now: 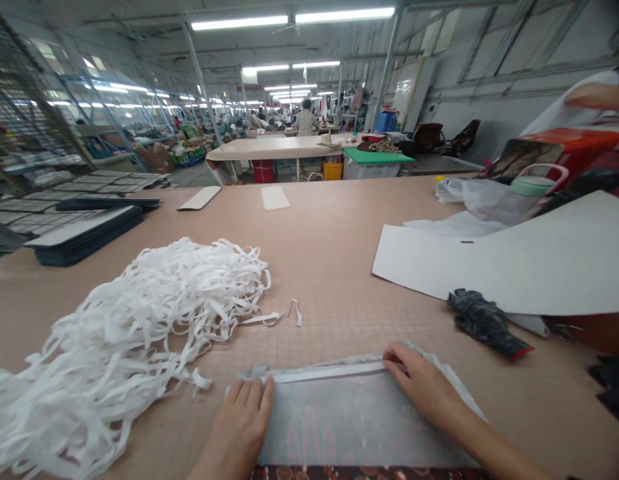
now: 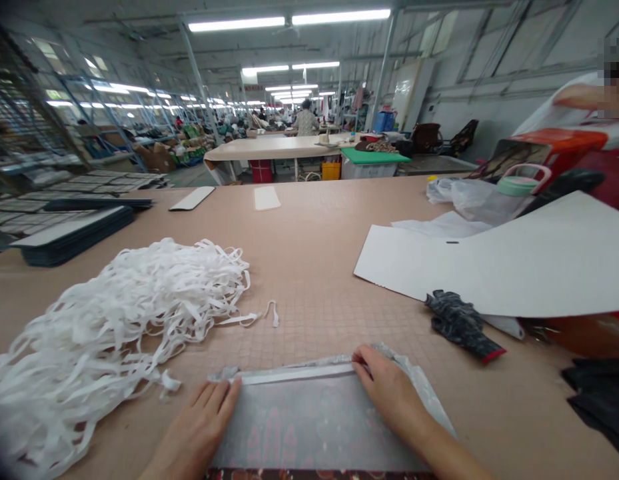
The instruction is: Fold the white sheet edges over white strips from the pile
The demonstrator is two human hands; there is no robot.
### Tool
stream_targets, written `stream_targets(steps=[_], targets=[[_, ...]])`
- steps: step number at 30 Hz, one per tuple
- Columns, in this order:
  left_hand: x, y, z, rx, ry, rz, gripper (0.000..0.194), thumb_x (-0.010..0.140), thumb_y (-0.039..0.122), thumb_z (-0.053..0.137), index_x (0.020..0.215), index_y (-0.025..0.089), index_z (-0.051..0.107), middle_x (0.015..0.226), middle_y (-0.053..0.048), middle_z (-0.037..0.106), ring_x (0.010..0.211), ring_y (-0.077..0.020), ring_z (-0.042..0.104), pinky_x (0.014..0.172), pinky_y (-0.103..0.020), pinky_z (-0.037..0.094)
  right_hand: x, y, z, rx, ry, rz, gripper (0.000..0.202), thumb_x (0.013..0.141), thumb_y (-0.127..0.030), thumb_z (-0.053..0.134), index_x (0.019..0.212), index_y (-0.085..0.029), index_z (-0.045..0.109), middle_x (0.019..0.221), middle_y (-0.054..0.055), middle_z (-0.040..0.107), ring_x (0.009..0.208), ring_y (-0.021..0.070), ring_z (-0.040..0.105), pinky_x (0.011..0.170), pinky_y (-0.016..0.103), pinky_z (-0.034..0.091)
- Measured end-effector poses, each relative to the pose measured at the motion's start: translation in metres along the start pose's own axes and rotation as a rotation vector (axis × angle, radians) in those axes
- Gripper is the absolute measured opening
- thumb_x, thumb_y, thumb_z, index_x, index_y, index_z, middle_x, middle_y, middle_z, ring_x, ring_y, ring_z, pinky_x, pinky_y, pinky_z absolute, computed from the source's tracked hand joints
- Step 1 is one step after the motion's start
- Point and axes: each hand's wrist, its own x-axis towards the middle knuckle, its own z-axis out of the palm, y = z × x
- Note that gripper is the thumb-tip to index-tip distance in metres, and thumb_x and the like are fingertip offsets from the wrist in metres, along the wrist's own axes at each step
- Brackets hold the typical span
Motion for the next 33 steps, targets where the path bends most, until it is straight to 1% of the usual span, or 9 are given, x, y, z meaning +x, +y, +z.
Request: stream_targets(steps=[6, 13, 19, 21, 24, 25, 27, 30, 33], targets=[[0.000, 0.005, -0.016, -0.103, -0.172, -0.028, 0.065, 0.073, -0.005, 0.029, 0.130, 0.025, 0.039, 0.113, -0.015, 0.056, 0.099, -0.0273, 0.054, 0.086, -0.043, 0.042, 0.000, 0.001, 0.001, -0.006, -0.001, -0.002, 0.015, 0.081, -0.029, 0.038, 0.077, -0.022, 0.050, 0.078, 0.004, 0.060, 0.073, 0.0197, 0.056, 0.070, 0.032, 0.042], [0.018, 0.007, -0.038, -0.102, -0.316, -0.044, 0.065, 0.073, -0.005, 0.027, 0.128, 0.026, 0.043, 0.112, -0.016, 0.058, 0.100, -0.0287, 0.055, 0.087, -0.048, 0.040, -0.005, 0.001, 0.000, -0.075, -0.044, 0.016, 0.015, 0.081, -0.025, 0.038, 0.078, -0.021, 0.053, 0.080, 0.004, 0.062, 0.075, 0.0185, 0.057, 0.070, 0.029, 0.040], [0.031, 0.018, -0.036, -0.176, -0.308, 0.050, 0.057, 0.074, -0.007, 0.026, 0.122, 0.011, 0.049, 0.121, -0.018, 0.052, 0.109, -0.0282, 0.049, 0.092, -0.045, 0.039, -0.001, -0.006, -0.003, -0.124, -0.053, 0.044, 0.014, 0.079, -0.021, 0.039, 0.078, -0.020, 0.054, 0.080, 0.003, 0.062, 0.075, 0.0175, 0.057, 0.068, 0.028, 0.039], [0.036, 0.023, -0.037, -0.179, -0.303, 0.051, 0.061, 0.073, -0.008, 0.025, 0.126, 0.014, 0.045, 0.115, -0.018, 0.056, 0.102, -0.0273, 0.053, 0.086, -0.045, 0.042, -0.001, -0.008, -0.005, -0.129, -0.050, 0.049, 0.014, 0.078, -0.019, 0.040, 0.077, -0.020, 0.054, 0.079, 0.003, 0.062, 0.074, 0.0171, 0.056, 0.067, 0.027, 0.038], [0.044, 0.027, -0.045, -0.174, -0.305, 0.039, 0.070, 0.070, -0.009, 0.024, 0.130, 0.025, 0.040, 0.106, -0.014, 0.059, 0.091, -0.0262, 0.056, 0.077, -0.045, 0.045, -0.001, -0.009, -0.007, -0.133, -0.039, 0.057, 0.014, 0.078, -0.018, 0.041, 0.076, -0.020, 0.054, 0.078, 0.003, 0.062, 0.074, 0.0167, 0.056, 0.066, 0.026, 0.037], [0.048, 0.028, -0.049, -0.175, -0.309, 0.048, 0.070, 0.070, -0.008, 0.025, 0.128, 0.026, 0.041, 0.104, -0.014, 0.059, 0.090, -0.0264, 0.056, 0.076, -0.045, 0.045, -0.001, -0.010, -0.007, -0.134, -0.037, 0.060, 0.014, 0.078, -0.018, 0.041, 0.076, -0.020, 0.054, 0.078, 0.003, 0.062, 0.073, 0.0166, 0.056, 0.065, 0.026, 0.037], [0.057, 0.031, -0.055, -0.189, -0.316, 0.081, 0.062, 0.071, -0.006, 0.027, 0.122, 0.020, 0.050, 0.103, -0.015, 0.059, 0.090, -0.0279, 0.055, 0.076, -0.046, 0.045, 0.000, -0.010, -0.008, -0.140, -0.037, 0.063, 0.014, 0.078, -0.017, 0.041, 0.076, -0.020, 0.055, 0.078, 0.003, 0.062, 0.073, 0.0166, 0.056, 0.065, 0.025, 0.037], [0.075, 0.047, -0.061, -0.270, -0.288, 0.171, 0.050, 0.074, -0.003, 0.029, 0.115, 0.011, 0.054, 0.107, -0.017, 0.057, 0.093, -0.0282, 0.053, 0.077, -0.045, 0.044, 0.001, -0.011, -0.006, -0.156, -0.032, 0.054, 0.013, 0.077, -0.016, 0.042, 0.076, -0.019, 0.055, 0.078, 0.003, 0.062, 0.074, 0.0167, 0.056, 0.065, 0.025, 0.037], [0.093, 0.073, -0.063, -0.343, -0.210, 0.261, 0.048, 0.078, 0.000, 0.030, 0.122, 0.011, 0.046, 0.109, -0.016, 0.055, 0.095, -0.0273, 0.052, 0.077, -0.043, 0.045, 0.000, -0.010, -0.005, -0.172, -0.016, 0.039, 0.012, 0.076, -0.015, 0.044, 0.078, -0.019, 0.055, 0.078, 0.003, 0.062, 0.073, 0.0164, 0.056, 0.065, 0.024, 0.036]])
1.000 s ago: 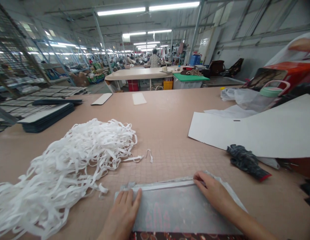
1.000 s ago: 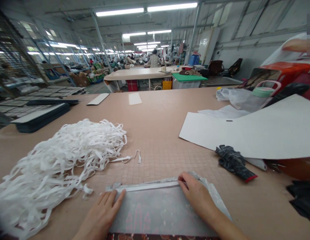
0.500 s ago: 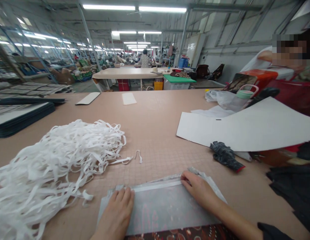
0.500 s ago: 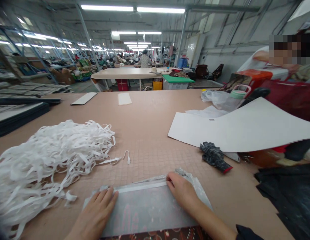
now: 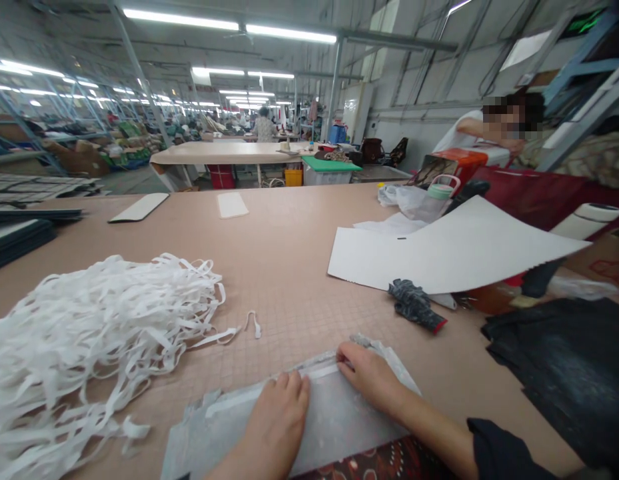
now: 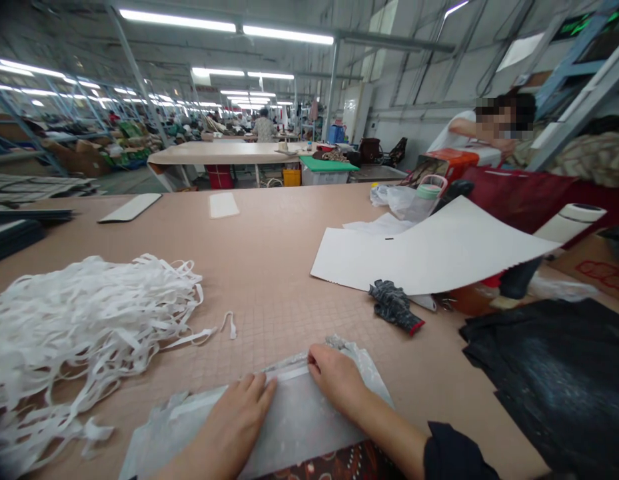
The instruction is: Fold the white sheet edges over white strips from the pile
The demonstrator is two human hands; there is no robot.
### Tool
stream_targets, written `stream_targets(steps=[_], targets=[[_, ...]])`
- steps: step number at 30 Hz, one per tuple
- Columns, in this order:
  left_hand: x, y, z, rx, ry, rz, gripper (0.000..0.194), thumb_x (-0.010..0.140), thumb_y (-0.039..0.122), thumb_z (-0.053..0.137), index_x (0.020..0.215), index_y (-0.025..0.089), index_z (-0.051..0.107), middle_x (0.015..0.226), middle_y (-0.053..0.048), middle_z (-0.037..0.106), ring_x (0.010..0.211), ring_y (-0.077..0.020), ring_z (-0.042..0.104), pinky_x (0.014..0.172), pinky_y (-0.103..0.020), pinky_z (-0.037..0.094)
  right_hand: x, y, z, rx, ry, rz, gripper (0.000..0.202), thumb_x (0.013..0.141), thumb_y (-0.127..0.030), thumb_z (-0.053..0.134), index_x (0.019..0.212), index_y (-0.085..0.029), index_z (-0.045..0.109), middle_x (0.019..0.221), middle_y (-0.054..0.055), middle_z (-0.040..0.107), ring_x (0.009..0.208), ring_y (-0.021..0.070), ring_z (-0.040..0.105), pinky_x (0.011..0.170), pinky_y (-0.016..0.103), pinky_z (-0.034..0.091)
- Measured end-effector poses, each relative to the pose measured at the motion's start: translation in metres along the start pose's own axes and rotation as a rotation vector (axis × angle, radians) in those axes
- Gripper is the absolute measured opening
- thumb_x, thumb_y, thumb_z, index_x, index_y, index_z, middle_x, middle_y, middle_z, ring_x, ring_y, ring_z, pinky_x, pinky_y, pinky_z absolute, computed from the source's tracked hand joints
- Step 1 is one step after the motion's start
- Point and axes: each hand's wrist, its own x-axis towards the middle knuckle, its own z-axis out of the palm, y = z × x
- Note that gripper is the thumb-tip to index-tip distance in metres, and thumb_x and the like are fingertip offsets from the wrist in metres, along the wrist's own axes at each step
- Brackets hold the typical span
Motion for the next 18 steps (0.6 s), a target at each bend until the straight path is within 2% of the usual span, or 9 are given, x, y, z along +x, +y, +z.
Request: stream_targets(steps=[4, 9, 12, 18], targets=[[0.020, 0.016, 0.002, 0.012, -0.013, -0.002, 0.041, 0.080, 0.001, 0.032, 0.114, 0.012, 0.052, 0.108, -0.015, 0.056, 0.096, -0.0276, 0.052, 0.075, -0.044, 0.046, -0.004, 0.014, -0.009, -0.031, 0.032, 0.021, 0.011, 0.076, -0.016, 0.046, 0.081, -0.020, 0.055, 0.080, 0.003, 0.063, 0.074, 0.0168, 0.056, 0.064, 0.024, 0.036], [0.025, 0.011, 0.006, -0.011, -0.018, 0.039, 0.040, 0.082, 0.001, 0.031, 0.112, 0.011, 0.054, 0.113, -0.012, 0.054, 0.101, -0.0248, 0.049, 0.084, -0.040, 0.044, -0.009, 0.052, -0.029, 0.155, 0.076, 0.118, 0.011, 0.075, -0.017, 0.046, 0.080, -0.019, 0.056, 0.081, 0.003, 0.063, 0.078, 0.0165, 0.057, 0.069, 0.024, 0.039], [0.027, 0.008, 0.011, 0.002, -0.033, 0.042, 0.042, 0.081, 0.001, 0.031, 0.114, 0.012, 0.052, 0.117, -0.012, 0.052, 0.103, -0.0249, 0.047, 0.084, -0.041, 0.043, -0.009, 0.068, -0.033, 0.180, 0.111, 0.162, 0.013, 0.076, -0.016, 0.043, 0.077, -0.018, 0.056, 0.079, 0.003, 0.063, 0.077, 0.0157, 0.057, 0.069, 0.024, 0.040], [0.030, 0.010, 0.013, -0.006, -0.056, 0.057, 0.046, 0.077, -0.002, 0.029, 0.112, 0.014, 0.054, 0.117, -0.013, 0.052, 0.102, -0.0239, 0.048, 0.084, -0.040, 0.044, -0.005, 0.075, -0.031, 0.167, 0.139, 0.184, 0.016, 0.072, -0.009, 0.045, 0.081, -0.018, 0.055, 0.073, 0.001, 0.060, 0.071, 0.0136, 0.055, 0.065, 0.021, 0.039]])
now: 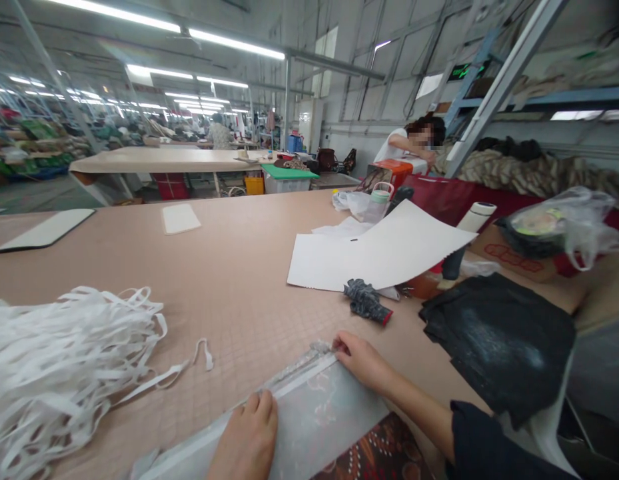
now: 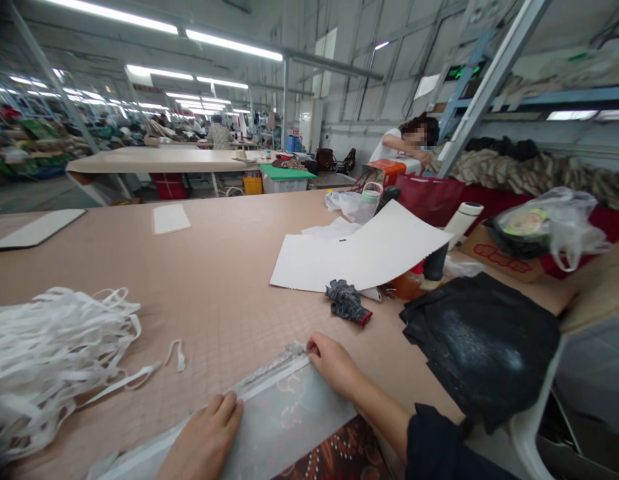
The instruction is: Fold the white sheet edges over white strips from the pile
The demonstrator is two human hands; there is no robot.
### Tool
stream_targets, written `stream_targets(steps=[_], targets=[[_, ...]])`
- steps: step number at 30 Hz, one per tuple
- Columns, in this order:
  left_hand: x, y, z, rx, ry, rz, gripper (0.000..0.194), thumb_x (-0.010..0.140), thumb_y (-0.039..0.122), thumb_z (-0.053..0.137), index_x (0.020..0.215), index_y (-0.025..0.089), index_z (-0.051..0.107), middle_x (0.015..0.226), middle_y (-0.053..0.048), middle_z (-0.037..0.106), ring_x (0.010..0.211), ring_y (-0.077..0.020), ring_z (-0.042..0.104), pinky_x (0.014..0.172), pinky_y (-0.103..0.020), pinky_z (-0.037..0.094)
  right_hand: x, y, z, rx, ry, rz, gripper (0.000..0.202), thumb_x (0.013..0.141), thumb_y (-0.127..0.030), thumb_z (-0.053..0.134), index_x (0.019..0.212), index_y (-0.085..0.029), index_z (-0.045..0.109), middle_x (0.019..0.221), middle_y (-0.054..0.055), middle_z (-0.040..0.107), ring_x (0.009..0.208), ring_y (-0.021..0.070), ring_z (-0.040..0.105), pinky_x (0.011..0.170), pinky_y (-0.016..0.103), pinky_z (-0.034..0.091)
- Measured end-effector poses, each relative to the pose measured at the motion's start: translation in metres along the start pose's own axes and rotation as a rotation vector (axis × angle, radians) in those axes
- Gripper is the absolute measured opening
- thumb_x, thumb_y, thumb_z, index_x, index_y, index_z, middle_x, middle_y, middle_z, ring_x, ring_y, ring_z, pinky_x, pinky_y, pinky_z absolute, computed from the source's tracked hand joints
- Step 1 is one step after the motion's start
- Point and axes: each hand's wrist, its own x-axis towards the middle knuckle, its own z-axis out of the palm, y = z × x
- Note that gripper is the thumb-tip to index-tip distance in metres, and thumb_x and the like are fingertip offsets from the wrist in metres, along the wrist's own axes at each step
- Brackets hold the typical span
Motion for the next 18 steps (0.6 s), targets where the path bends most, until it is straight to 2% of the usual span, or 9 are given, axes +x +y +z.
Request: stream_targets(steps=[9, 13, 15, 18], targets=[[0.002, 0.003, 0.005, 0.096, 0.004, -0.039, 0.049, 0.074, -0.005, 0.029, 0.112, 0.013, 0.055, 0.118, -0.013, 0.052, 0.103, -0.0255, 0.049, 0.082, -0.041, 0.044, 0.002, 0.003, -0.004, -0.097, 0.000, -0.052, 0.017, 0.070, -0.007, 0.047, 0.083, -0.017, 0.053, 0.077, 0.001, 0.058, 0.072, 0.0138, 0.054, 0.065, 0.021, 0.038], [0.000, 0.006, 0.000, 0.064, 0.021, -0.025, 0.048, 0.077, -0.004, 0.028, 0.115, 0.012, 0.053, 0.118, -0.013, 0.052, 0.104, -0.0255, 0.048, 0.083, -0.041, 0.044, -0.004, -0.013, -0.001, -0.198, 0.050, -0.078, 0.019, 0.073, -0.003, 0.044, 0.083, -0.015, 0.055, 0.086, 0.007, 0.057, 0.085, 0.0195, 0.051, 0.074, 0.028, 0.038], [-0.001, 0.009, -0.004, 0.047, 0.025, -0.019, 0.048, 0.077, -0.003, 0.028, 0.116, 0.012, 0.052, 0.118, -0.013, 0.053, 0.104, -0.0253, 0.049, 0.084, -0.040, 0.045, -0.014, -0.030, 0.011, -0.287, 0.063, -0.212, 0.018, 0.078, -0.004, 0.042, 0.083, -0.016, 0.055, 0.092, 0.008, 0.056, 0.090, 0.0209, 0.049, 0.078, 0.031, 0.037], [-0.005, 0.010, -0.007, 0.051, 0.036, -0.034, 0.048, 0.077, -0.003, 0.028, 0.117, 0.011, 0.052, 0.120, -0.013, 0.052, 0.106, -0.0252, 0.049, 0.086, -0.041, 0.044, -0.033, -0.048, 0.033, -0.405, 0.004, -0.555, 0.011, 0.082, -0.012, 0.048, 0.088, -0.018, 0.055, 0.094, 0.005, 0.057, 0.088, 0.0200, 0.049, 0.078, 0.031, 0.039]])
